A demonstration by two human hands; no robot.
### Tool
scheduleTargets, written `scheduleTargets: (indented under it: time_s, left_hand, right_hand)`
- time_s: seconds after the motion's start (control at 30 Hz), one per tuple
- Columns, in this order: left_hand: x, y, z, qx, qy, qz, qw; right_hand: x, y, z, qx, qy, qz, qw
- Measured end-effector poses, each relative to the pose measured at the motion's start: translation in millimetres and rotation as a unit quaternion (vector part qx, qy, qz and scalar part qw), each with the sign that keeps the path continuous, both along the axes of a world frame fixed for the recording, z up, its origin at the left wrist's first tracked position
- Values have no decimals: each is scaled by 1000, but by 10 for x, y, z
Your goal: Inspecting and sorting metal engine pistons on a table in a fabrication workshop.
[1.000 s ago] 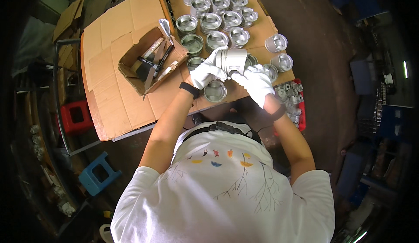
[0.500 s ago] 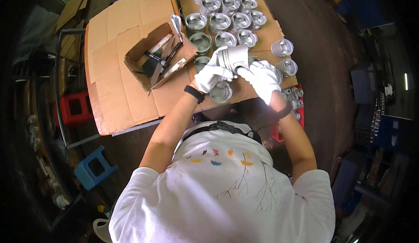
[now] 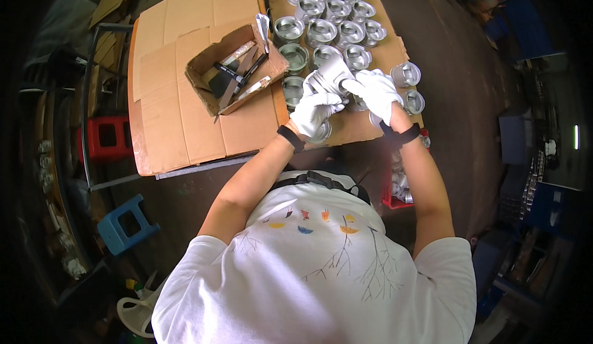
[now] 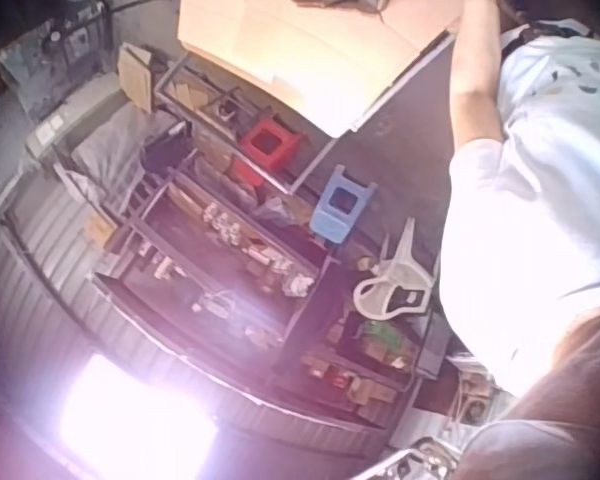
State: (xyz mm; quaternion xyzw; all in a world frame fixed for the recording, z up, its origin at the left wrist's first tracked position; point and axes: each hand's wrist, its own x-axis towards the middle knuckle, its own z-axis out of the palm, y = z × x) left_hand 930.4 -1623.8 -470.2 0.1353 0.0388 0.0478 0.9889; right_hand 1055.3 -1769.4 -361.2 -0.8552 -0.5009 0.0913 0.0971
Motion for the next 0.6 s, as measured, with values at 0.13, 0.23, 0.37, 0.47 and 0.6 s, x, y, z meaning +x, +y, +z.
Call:
scheduleTargets:
  time_s: [0.13, 0.23, 0.37, 0.47, 0.6]
  left_hand:
    - [-53, -21, -14, -7, 2, 5, 1000]
    - [-151, 24, 89, 4, -20, -34, 999]
    - [-550, 180, 147, 58, -22, -6, 998]
    - [-888, 367, 73, 182, -18, 37, 982]
    - [-1368, 515, 222, 190, 61, 63, 978]
  right_hand:
    - [-53, 27, 45, 3, -18, 25, 1000]
    - [-61, -27, 73, 21, -27, 71, 997]
    - [-91, -2, 302, -56, 206, 51, 975]
    - [-331, 237, 701, -11, 334, 92, 938]
    - [-218, 837, 710, -32, 343, 129, 930]
